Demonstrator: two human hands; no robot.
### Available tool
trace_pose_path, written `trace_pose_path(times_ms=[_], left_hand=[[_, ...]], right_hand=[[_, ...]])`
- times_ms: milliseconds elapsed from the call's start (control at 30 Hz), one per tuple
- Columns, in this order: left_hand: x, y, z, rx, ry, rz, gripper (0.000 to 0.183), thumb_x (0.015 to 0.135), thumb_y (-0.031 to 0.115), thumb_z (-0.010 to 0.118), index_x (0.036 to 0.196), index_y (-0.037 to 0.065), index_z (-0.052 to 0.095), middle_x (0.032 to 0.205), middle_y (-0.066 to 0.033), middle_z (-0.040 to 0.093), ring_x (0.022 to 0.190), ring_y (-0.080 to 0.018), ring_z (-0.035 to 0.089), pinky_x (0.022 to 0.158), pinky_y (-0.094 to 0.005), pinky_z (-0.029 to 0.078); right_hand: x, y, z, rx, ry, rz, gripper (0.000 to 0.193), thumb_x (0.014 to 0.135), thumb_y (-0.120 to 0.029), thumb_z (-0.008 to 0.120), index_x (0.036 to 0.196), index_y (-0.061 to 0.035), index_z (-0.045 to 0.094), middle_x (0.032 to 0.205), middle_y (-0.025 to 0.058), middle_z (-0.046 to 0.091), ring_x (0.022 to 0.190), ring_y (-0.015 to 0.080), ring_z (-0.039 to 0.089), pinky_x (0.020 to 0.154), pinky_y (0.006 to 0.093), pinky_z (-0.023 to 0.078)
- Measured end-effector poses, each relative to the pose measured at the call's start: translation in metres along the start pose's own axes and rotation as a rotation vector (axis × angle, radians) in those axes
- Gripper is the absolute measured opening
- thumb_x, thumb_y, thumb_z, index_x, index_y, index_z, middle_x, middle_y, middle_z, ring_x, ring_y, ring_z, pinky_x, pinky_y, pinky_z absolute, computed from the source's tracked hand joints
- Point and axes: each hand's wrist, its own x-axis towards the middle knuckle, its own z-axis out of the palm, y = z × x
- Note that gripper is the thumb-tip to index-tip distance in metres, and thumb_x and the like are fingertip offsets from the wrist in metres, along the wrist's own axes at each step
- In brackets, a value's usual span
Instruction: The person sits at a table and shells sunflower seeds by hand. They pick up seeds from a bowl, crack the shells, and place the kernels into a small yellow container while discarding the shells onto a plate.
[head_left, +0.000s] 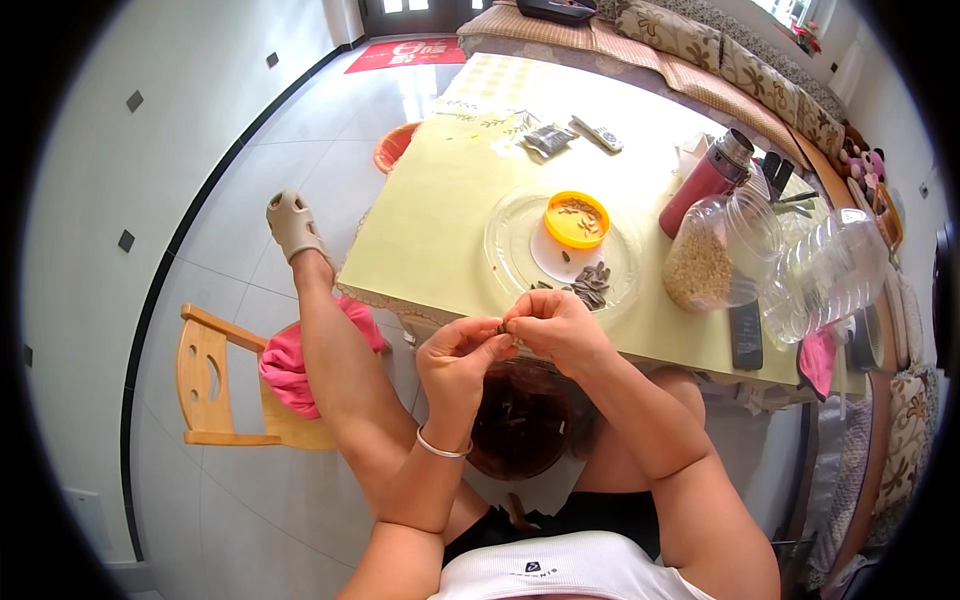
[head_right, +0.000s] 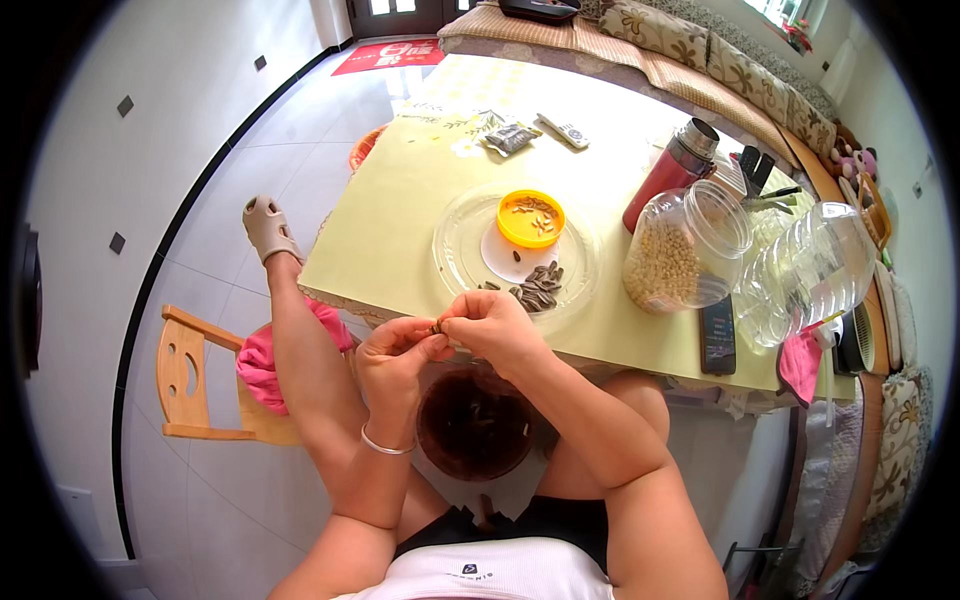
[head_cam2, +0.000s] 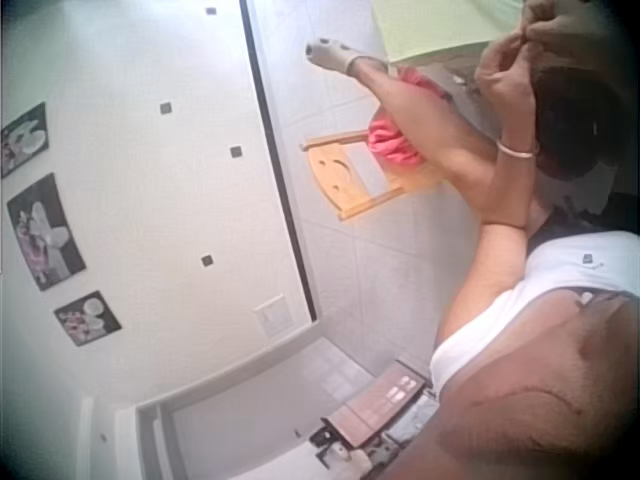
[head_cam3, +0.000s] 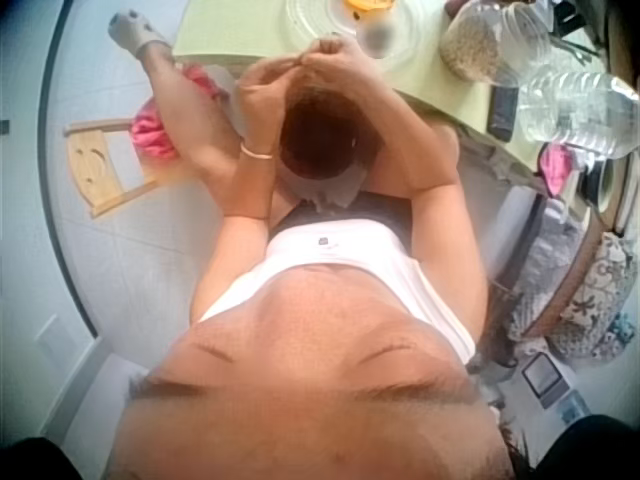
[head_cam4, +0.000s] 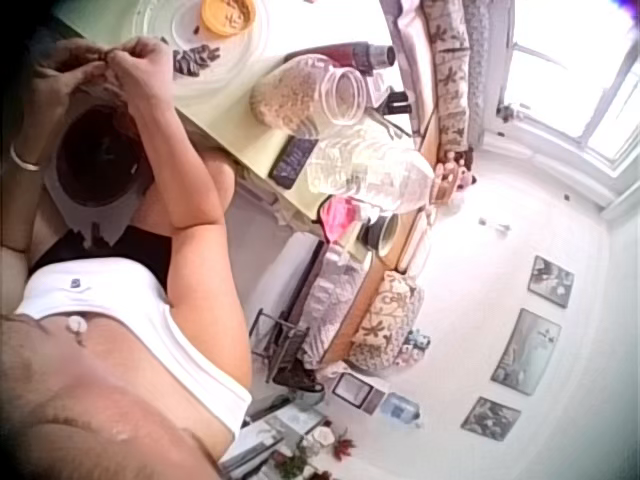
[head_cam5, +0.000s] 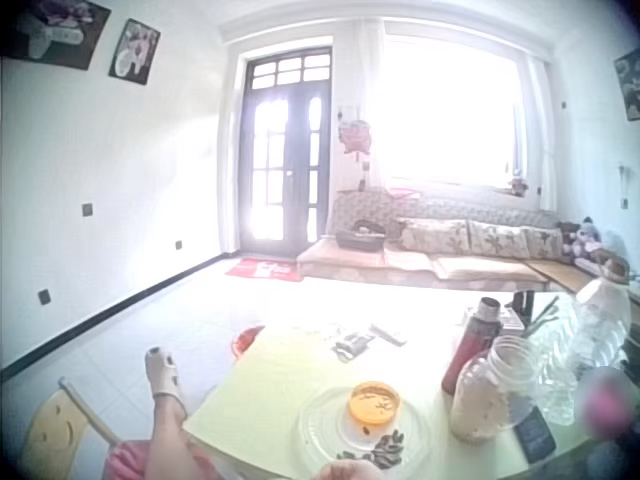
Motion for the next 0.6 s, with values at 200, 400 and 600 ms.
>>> trace_pose_path(times_ms=[200, 400, 600], left_hand=[[0.0072, -0.0005, -0.0046, -0.151, -0.037, -0.110, 0.012, 0.085, -0.011, 0.064, 0.096, -0.006, 0.065, 0.086, -0.0132, 0.071, 0.074, -0.0191, 0.071, 0.069, -0.0272, 0.060], [0.0074, -0.0033, -0.0044, -0.056, -0.066, -0.036, 0.011, 0.087, -0.010, 0.064, 0.096, -0.004, 0.063, 0.086, -0.0113, 0.070, 0.074, -0.0168, 0.070, 0.070, -0.0262, 0.060], [0.0049, 0.0048, -0.0014, 0.023, -0.149, -0.059, 0.011, 0.088, -0.010, 0.064, 0.097, -0.004, 0.063, 0.089, -0.0086, 0.069, 0.077, -0.0125, 0.068, 0.069, -0.0235, 0.059]], right_hand=[[-0.0018, -0.0041, 0.0001, -0.030, 0.014, -0.050, 0.006, 0.083, -0.005, 0.066, 0.086, -0.0011, 0.063, 0.076, 0.0011, 0.063, 0.061, 0.0034, 0.053, 0.051, 0.0184, 0.038], [-0.0048, -0.0045, 0.0011, -0.137, -0.006, -0.163, 0.008, 0.083, -0.004, 0.064, 0.087, 0.0016, 0.062, 0.080, 0.0015, 0.064, 0.071, 0.0056, 0.059, 0.062, 0.0202, 0.047], [-0.0046, -0.0055, -0.0058, -0.303, -0.033, -0.174, 0.008, 0.079, -0.005, 0.066, 0.084, -0.0010, 0.062, 0.072, -0.0017, 0.059, 0.065, 0.0041, 0.053, 0.058, 0.0218, 0.044]])
